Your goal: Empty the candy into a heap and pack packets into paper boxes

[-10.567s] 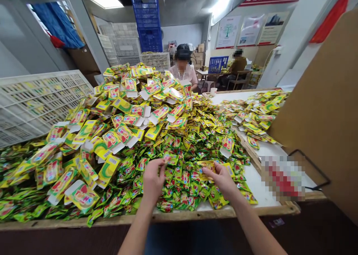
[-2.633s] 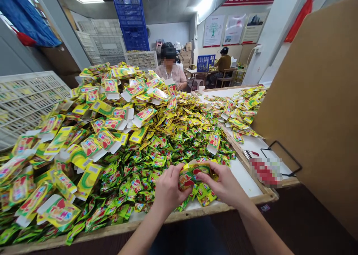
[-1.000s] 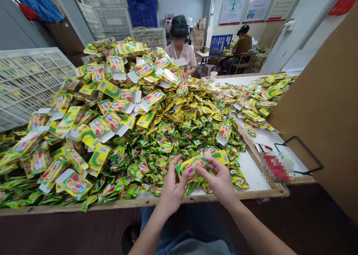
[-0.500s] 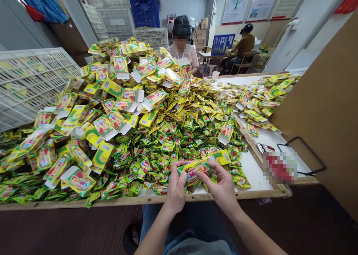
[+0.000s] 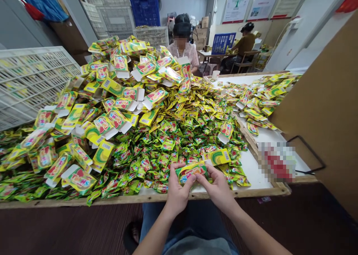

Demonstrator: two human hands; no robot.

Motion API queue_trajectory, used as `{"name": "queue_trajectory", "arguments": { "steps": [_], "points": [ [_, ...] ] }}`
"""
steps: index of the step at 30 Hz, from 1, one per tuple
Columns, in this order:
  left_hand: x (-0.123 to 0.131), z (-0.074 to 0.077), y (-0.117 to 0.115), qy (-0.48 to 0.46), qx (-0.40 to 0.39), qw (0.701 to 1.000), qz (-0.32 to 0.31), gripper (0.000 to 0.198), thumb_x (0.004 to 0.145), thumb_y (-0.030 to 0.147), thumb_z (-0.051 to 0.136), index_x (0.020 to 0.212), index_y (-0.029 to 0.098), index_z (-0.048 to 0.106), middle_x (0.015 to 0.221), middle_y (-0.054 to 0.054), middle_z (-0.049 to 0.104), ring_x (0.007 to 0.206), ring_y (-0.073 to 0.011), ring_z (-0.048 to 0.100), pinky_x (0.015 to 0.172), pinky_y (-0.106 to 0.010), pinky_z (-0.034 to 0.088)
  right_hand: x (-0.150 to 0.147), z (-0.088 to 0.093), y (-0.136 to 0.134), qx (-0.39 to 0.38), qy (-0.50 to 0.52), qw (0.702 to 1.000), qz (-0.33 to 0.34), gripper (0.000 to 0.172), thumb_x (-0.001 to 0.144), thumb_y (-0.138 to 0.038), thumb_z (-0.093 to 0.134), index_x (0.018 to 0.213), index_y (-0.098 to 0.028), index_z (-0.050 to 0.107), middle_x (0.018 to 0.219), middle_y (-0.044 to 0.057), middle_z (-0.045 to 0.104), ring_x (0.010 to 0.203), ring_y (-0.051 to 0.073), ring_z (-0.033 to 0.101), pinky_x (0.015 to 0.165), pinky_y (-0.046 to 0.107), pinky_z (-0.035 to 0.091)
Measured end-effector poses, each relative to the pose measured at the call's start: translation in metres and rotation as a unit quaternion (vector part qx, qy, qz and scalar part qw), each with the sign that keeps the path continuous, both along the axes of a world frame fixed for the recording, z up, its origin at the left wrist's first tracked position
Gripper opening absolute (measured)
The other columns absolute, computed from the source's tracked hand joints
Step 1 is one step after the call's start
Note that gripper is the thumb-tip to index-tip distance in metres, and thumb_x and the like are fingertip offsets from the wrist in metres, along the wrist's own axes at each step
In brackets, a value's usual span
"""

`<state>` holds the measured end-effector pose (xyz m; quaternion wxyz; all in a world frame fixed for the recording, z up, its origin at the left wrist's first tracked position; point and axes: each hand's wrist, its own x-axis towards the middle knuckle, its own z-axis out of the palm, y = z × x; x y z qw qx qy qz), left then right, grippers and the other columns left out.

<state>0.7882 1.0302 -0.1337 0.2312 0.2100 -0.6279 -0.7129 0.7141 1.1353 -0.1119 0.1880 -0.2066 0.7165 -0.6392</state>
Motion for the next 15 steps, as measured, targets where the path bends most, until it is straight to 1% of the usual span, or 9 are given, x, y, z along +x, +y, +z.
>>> {"name": "queue_trajectory", "arguments": {
  "steps": [2,4,6,8,9,11,12,13,15],
  "points": [
    [0.001,-0.006,0.003,-0.011,0.047,0.999,0.010,0.046,0.073,0.049,0.065,0.100,0.021,0.041,0.085,0.000,0.060,0.066,-0.0104,0.059,0.063,-0.022,0.048,-0.003,-0.008,0.004,-0.014,0.025,0.997,-0.073,0.037,0.067,-0.042,0.074,0.093,-0.019,0.061,0.082,0.004,0.066,0.075,0.016,0.063,0.072,0.029,0.052],
    [0.004,-0.012,0.004,-0.045,0.086,0.995,-0.011,0.050,0.074,0.057,0.061,0.103,0.022,0.039,0.074,0.004,0.057,0.046,-0.0061,0.047,0.044,-0.018,0.039,-0.006,-0.016,0.012,-0.023,0.025,0.993,-0.117,0.059,0.056,-0.037,0.082,0.107,-0.021,0.056,0.091,0.003,0.064,0.077,0.015,0.062,0.072,0.027,0.053],
    [0.011,-0.018,0.003,-0.090,0.094,0.988,-0.086,0.055,0.077,0.063,0.053,0.111,0.022,0.038,0.072,0.004,0.055,0.041,-0.0058,0.041,0.038,-0.019,0.035,-0.013,-0.022,0.022,0.002,-0.039,0.999,-0.037,0.069,0.051,-0.036,0.084,0.113,-0.022,0.056,0.093,0.002,0.064,0.071,0.013,0.062,0.066,0.026,0.053],
    [0.020,-0.023,-0.001,-0.119,0.070,0.976,-0.167,0.062,0.081,0.064,0.045,0.125,0.022,0.033,0.085,-0.001,0.059,0.050,-0.0091,0.050,0.048,-0.022,0.044,-0.031,-0.019,0.032,0.061,-0.110,0.988,0.092,0.054,0.053,-0.038,0.081,0.101,-0.019,0.065,0.083,0.001,0.067,0.062,0.012,0.062,0.058,0.025,0.053],
    [0.025,-0.025,-0.003,-0.124,0.050,0.973,-0.189,0.066,0.083,0.064,0.042,0.132,0.022,0.027,0.096,-0.005,0.059,0.059,-0.0110,0.055,0.058,-0.025,0.048,-0.045,-0.012,0.036,0.098,-0.110,0.982,0.120,0.044,0.053,-0.037,0.081,0.090,-0.017,0.069,0.075,0.001,0.068,0.059,0.012,0.061,0.056,0.025,0.053],
    [0.035,-0.029,-0.009,-0.128,0.013,0.974,-0.185,0.072,0.084,0.062,0.040,0.139,0.023,0.015,0.113,-0.010,0.056,0.074,-0.0135,0.058,0.076,-0.031,0.049,-0.085,0.013,0.045,0.170,-0.036,0.982,0.070,0.029,0.049,-0.031,0.082,0.071,-0.016,0.070,0.067,0.002,0.068,0.057,0.015,0.062,0.052,0.027,0.052],
    [0.040,-0.031,-0.013,-0.133,0.000,0.977,-0.167,0.074,0.084,0.061,0.041,0.140,0.023,0.012,0.117,-0.011,0.054,0.077,-0.0141,0.058,0.081,-0.033,0.048,-0.110,0.031,0.049,0.195,0.045,0.979,-0.031,0.027,0.046,-0.028,0.083,0.066,-0.015,0.069,0.064,0.003,0.068,0.055,0.016,0.061,0.050,0.028,0.051],
    [0.044,-0.033,-0.016,-0.139,-0.009,0.979,-0.148,0.074,0.084,0.061,0.042,0.140,0.022,0.012,0.119,-0.012,0.053,0.079,-0.0147,0.058,0.083,-0.034,0.047,-0.138,0.051,0.053,0.196,0.090,0.970,-0.110,0.024,0.052,-0.028,0.081,0.067,-0.013,0.069,0.065,0.005,0.068,0.056,0.017,0.061,0.051,0.029,0.050],
    [0.050,-0.035,-0.023,-0.154,-0.023,0.982,-0.111,0.071,0.083,0.059,0.044,0.139,0.022,0.018,0.120,-0.012,0.053,0.080,-0.0158,0.058,0.082,-0.034,0.047,-0.191,0.093,0.062,0.185,0.159,0.944,-0.220,0.025,0.069,-0.031,0.071,0.080,-0.009,0.069,0.079,0.012,0.069,0.066,0.017,0.062,0.057,0.030,0.048]
  ]
}}
